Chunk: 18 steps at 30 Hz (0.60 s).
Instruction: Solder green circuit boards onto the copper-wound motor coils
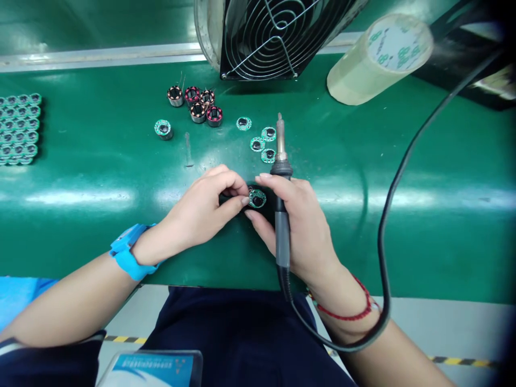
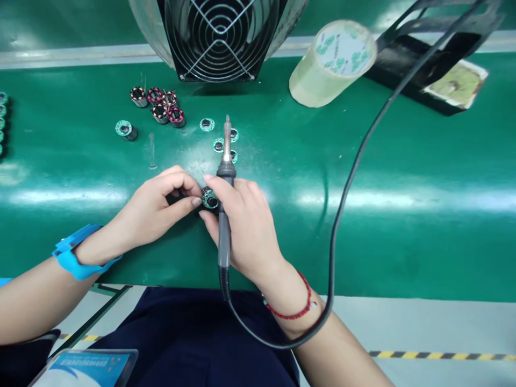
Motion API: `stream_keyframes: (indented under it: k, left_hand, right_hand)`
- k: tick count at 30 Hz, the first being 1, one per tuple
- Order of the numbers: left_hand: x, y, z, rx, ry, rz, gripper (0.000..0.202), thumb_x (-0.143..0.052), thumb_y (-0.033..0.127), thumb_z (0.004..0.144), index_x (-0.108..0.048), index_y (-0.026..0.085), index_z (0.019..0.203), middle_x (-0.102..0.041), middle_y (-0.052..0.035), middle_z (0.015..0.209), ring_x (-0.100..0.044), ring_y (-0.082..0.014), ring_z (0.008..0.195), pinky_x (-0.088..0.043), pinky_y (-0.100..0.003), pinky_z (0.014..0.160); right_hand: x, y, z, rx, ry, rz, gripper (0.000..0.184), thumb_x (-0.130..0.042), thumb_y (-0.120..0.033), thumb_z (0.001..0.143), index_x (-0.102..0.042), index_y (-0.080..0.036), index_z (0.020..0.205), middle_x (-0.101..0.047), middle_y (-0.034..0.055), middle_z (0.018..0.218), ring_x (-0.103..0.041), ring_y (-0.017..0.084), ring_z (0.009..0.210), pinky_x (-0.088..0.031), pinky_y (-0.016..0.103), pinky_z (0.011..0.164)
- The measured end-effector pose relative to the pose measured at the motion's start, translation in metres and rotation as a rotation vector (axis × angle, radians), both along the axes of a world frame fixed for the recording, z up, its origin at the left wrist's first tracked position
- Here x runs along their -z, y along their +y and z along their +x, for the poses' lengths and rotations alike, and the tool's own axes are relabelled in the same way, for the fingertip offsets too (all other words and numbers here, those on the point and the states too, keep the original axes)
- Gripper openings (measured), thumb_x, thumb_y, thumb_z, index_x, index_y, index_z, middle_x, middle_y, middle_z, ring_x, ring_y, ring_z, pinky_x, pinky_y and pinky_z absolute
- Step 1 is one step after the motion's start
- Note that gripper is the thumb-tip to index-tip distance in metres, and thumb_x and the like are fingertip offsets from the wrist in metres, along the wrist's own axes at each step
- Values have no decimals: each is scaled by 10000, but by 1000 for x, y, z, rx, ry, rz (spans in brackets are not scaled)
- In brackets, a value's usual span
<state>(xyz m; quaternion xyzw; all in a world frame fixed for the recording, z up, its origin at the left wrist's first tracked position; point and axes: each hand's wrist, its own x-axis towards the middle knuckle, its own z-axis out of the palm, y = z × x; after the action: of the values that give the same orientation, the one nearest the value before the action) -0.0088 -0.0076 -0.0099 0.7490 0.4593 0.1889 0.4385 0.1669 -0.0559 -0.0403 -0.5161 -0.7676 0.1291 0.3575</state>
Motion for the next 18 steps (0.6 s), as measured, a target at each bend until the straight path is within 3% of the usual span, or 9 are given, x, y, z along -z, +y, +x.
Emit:
stream_keyframes:
  k: [4, 7, 18]
  left_hand:
    - [1, 0, 3, -13, -56, -16, 68, -584, 146, 859, -608, 158, 796, -558, 20, 778, -507, -82, 717, -405, -229, 659]
    - [1, 0, 4, -13, -51, -31, 99, -577, 133, 860, -599, 154, 766, -556, 19, 767, -503, -80, 709, -401, -229, 662]
    - [-3, -2, 5, -70, 12, -17, 126, -535, 98, 833, -590, 147, 730, -537, 19, 742, -491, -75, 678, -390, -222, 623]
  right_hand:
    - [-7, -3, 3, -100, 49, 31, 488, -598, -170, 854, -467, -262, 1315, -681, 61, 1140, -597, 236, 1064, -513, 398, 848]
    - [-8, -3, 4, -174, 56, 56, 495, -575, -138, 856, -459, -253, 1323, -689, 49, 1158, -575, 228, 1157, -501, 396, 895]
    - [-7, -6, 5, -18, 105, 64, 481, -585, -115, 847, -498, -278, 1291, -742, 10, 972, -667, 205, 934, -521, 399, 838]
